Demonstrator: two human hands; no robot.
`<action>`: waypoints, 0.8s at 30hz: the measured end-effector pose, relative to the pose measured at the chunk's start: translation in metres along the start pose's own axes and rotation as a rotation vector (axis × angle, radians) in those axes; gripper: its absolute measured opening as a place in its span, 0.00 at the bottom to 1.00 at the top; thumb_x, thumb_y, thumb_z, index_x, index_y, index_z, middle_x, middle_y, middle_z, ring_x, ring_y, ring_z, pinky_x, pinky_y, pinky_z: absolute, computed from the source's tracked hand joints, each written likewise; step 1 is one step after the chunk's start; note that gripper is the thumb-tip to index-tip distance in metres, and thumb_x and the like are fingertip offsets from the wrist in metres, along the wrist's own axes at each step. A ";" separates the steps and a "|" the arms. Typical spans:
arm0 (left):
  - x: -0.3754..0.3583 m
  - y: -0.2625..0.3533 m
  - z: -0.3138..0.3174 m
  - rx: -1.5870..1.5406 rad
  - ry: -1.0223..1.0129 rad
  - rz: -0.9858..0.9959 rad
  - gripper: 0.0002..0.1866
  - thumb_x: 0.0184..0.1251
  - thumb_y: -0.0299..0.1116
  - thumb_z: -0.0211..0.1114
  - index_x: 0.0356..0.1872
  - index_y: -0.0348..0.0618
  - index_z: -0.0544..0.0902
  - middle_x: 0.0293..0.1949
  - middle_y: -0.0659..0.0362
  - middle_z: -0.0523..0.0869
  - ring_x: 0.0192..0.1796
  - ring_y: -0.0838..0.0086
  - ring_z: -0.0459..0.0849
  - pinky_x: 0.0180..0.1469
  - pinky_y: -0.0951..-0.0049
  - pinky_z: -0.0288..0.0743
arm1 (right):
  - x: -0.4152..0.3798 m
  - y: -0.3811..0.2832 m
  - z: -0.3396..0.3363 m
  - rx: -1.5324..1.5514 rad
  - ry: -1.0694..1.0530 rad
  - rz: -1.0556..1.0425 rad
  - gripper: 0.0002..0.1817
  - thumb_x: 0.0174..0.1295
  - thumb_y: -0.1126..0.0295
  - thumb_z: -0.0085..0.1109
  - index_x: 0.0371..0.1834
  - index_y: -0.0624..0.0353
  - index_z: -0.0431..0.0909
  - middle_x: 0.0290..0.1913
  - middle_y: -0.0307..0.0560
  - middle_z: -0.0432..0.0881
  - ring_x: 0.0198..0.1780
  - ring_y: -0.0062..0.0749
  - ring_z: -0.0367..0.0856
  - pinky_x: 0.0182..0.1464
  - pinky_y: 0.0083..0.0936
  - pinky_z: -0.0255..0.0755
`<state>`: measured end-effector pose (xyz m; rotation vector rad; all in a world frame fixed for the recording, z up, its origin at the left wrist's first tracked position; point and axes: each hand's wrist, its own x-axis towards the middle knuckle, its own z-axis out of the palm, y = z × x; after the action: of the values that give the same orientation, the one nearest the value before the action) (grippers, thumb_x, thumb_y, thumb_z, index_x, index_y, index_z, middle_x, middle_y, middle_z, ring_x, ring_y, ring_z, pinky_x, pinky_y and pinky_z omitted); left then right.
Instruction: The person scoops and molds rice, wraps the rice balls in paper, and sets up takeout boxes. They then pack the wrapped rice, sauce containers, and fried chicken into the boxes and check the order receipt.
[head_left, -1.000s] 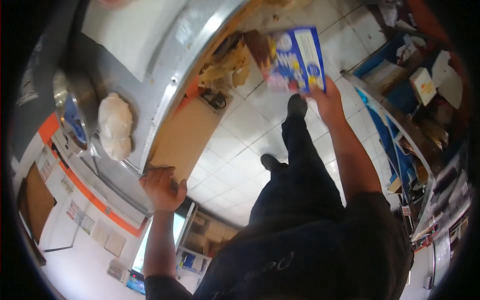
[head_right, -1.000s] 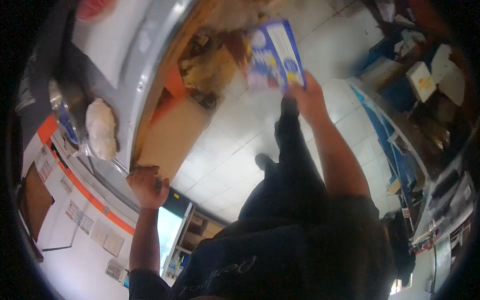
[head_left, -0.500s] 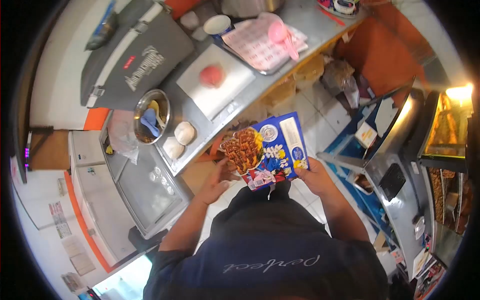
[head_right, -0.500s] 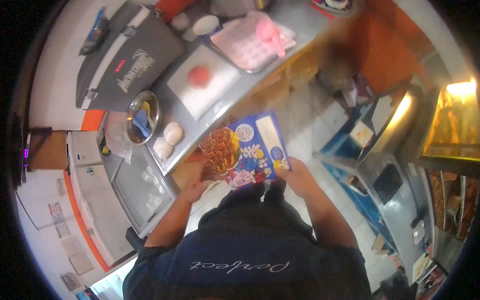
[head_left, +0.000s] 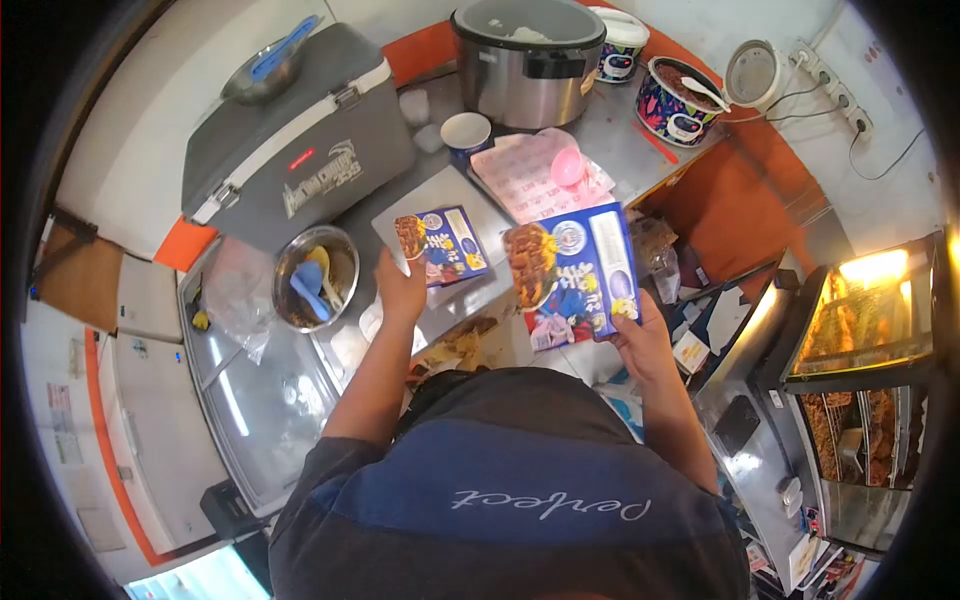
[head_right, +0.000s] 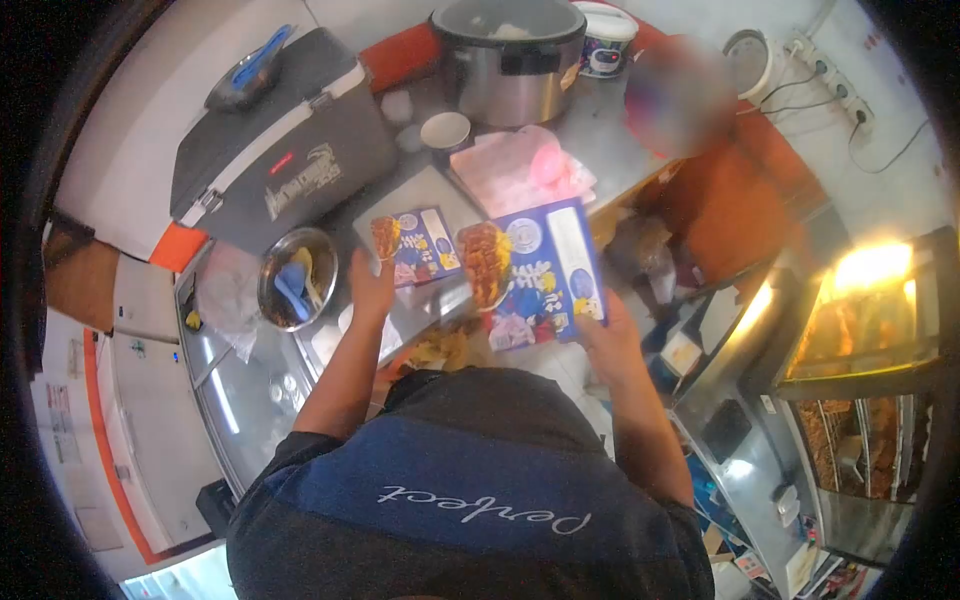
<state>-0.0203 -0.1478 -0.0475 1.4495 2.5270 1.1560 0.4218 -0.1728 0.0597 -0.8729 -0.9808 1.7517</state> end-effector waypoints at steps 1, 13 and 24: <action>0.008 0.026 -0.014 -0.013 0.002 0.006 0.40 0.72 0.34 0.73 0.80 0.32 0.65 0.62 0.39 0.82 0.66 0.53 0.82 0.67 0.59 0.78 | 0.009 -0.005 0.004 -0.007 0.004 -0.012 0.26 0.75 0.77 0.62 0.75 0.59 0.69 0.64 0.50 0.86 0.59 0.36 0.90 0.58 0.39 0.88; -0.014 0.248 -0.094 -1.326 -0.849 0.180 0.78 0.47 0.43 0.94 0.91 0.47 0.41 0.88 0.47 0.54 0.89 0.57 0.55 0.87 0.55 0.53 | 0.098 -0.103 0.043 -0.930 -0.421 -0.131 0.46 0.60 0.70 0.77 0.83 0.64 0.67 0.80 0.62 0.70 0.80 0.51 0.70 0.78 0.41 0.66; 0.000 0.282 -0.069 -0.566 -0.255 0.142 0.32 0.79 0.37 0.66 0.78 0.34 0.69 0.71 0.43 0.81 0.73 0.59 0.80 0.73 0.63 0.73 | 0.142 -0.164 0.014 -0.906 -0.275 -0.138 0.22 0.69 0.75 0.61 0.67 0.61 0.78 0.55 0.59 0.87 0.52 0.49 0.88 0.57 0.43 0.80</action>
<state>0.1652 -0.1041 0.1709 1.5057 1.7549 1.4390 0.4237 -0.0003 0.1924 -1.0736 -2.0385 1.2930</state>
